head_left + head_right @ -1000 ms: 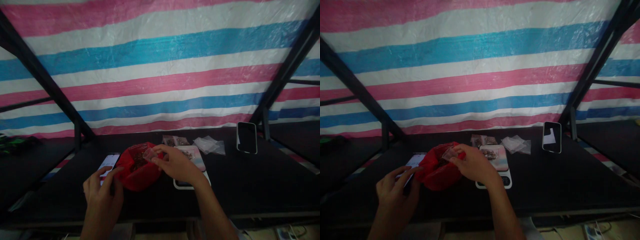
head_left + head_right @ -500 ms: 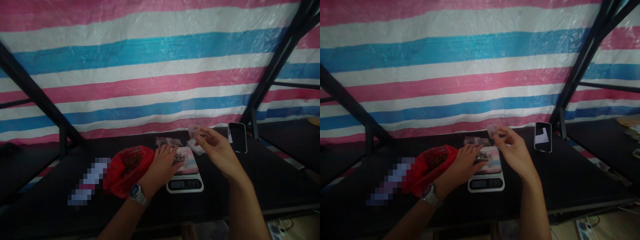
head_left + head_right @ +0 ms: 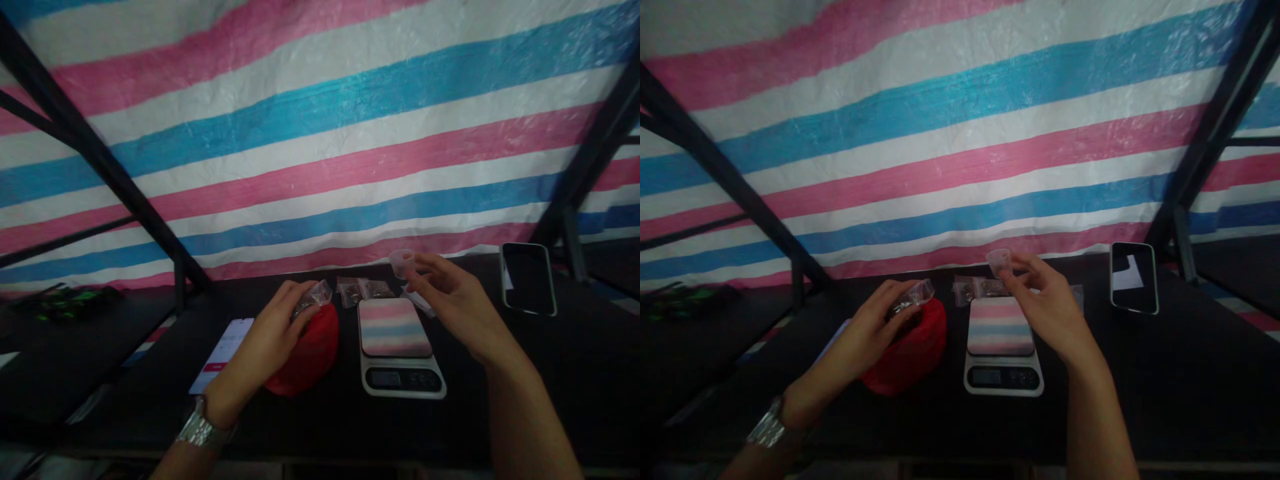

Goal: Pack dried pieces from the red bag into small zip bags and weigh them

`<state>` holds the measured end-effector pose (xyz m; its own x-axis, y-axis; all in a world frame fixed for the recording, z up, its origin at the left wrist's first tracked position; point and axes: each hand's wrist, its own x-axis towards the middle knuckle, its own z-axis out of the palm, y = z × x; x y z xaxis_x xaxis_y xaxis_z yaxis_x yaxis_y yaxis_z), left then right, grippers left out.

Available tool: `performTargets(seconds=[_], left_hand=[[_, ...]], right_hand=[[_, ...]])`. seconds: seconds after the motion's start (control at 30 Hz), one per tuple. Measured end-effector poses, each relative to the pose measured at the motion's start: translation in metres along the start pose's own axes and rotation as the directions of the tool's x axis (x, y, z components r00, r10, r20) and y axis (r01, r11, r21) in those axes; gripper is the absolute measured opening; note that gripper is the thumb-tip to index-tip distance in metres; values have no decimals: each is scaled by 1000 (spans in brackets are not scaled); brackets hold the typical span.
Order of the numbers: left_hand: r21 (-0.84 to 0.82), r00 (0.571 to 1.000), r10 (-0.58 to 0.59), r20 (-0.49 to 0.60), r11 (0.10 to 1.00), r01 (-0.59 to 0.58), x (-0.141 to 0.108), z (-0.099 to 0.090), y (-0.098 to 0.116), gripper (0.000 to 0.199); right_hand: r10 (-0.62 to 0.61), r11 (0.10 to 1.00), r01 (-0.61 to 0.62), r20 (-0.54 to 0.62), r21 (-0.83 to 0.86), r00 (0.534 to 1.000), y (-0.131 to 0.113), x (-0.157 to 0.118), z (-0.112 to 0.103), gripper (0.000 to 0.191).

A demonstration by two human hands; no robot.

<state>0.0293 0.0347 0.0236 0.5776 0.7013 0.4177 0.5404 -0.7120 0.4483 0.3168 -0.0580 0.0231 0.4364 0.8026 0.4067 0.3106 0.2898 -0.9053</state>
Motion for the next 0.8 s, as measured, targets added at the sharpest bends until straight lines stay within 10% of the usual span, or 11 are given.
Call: performTargets(seconds=[0.23, 0.8], left_hand=[[360, 934, -144, 328, 933, 17, -24, -36, -61, 35], [314, 970, -182, 158, 941, 126, -42, -21, -73, 38]], right_hand=[[-63, 997, 67, 80, -44, 995, -5, 1, 28, 46], [-90, 992, 102, 144, -78, 985, -8, 1, 50, 39]])
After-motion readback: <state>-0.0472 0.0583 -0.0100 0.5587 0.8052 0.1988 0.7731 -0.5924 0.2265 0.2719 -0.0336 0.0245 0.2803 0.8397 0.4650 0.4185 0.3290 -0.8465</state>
